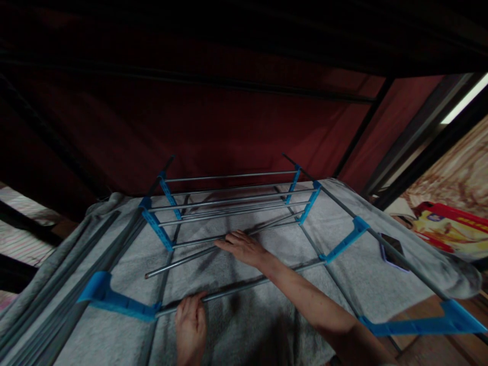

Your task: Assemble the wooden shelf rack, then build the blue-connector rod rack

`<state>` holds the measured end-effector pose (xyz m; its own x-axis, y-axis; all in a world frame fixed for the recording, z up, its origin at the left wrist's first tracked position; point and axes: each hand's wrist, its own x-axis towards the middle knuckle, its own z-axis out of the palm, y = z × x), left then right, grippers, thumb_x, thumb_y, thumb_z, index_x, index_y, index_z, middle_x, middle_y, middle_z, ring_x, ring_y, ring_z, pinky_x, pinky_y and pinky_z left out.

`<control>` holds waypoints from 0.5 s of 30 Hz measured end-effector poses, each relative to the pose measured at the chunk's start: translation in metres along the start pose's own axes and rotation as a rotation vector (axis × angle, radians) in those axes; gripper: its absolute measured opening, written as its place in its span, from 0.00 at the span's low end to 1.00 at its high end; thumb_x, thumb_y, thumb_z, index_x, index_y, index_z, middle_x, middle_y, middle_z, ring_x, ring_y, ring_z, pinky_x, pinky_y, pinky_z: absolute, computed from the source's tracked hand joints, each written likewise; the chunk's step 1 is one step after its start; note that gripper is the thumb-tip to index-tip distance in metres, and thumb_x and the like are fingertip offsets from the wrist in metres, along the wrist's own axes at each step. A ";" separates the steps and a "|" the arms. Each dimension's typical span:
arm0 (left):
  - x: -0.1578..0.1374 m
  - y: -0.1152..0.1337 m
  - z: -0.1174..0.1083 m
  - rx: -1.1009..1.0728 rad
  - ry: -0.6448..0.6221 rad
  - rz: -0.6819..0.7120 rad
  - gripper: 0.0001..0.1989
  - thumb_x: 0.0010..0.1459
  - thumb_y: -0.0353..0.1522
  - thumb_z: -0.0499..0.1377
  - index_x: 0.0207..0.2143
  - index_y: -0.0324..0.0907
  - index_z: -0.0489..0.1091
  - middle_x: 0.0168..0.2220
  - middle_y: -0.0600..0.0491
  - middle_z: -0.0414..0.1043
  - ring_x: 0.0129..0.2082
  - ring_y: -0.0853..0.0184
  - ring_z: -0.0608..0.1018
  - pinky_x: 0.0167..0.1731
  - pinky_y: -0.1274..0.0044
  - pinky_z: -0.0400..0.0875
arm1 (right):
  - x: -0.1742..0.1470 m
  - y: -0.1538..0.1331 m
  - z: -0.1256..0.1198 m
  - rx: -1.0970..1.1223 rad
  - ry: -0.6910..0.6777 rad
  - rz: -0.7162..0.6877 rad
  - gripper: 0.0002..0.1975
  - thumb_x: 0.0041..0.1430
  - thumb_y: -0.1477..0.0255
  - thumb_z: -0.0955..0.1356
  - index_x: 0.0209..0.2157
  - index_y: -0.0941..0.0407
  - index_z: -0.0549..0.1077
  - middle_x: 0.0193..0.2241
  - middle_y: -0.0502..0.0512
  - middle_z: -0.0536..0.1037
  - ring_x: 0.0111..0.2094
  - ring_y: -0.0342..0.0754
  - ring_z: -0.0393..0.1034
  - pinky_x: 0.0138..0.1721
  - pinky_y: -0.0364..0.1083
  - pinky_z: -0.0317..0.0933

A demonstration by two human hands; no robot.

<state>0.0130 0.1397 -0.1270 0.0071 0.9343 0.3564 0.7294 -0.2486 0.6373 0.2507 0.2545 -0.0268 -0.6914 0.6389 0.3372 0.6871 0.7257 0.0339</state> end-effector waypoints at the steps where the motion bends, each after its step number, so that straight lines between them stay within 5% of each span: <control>1: 0.000 0.000 0.000 0.001 0.000 -0.003 0.16 0.61 0.34 0.48 0.40 0.44 0.75 0.38 0.49 0.77 0.43 0.57 0.75 0.45 0.64 0.71 | 0.000 0.000 0.001 -0.001 0.001 -0.002 0.24 0.66 0.80 0.61 0.62 0.51 0.63 0.39 0.52 0.71 0.42 0.46 0.64 0.49 0.46 0.60; 15: -0.002 -0.007 0.004 -0.001 0.006 0.013 0.17 0.61 0.35 0.47 0.41 0.44 0.75 0.37 0.48 0.77 0.43 0.56 0.74 0.45 0.63 0.71 | 0.000 -0.001 0.002 0.010 0.017 0.012 0.25 0.65 0.80 0.61 0.62 0.52 0.63 0.39 0.51 0.71 0.42 0.45 0.64 0.48 0.45 0.60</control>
<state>0.0111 0.1402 -0.1351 0.0123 0.9293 0.3691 0.7284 -0.2612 0.6334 0.2496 0.2540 -0.0291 -0.6795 0.6429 0.3535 0.6927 0.7210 0.0204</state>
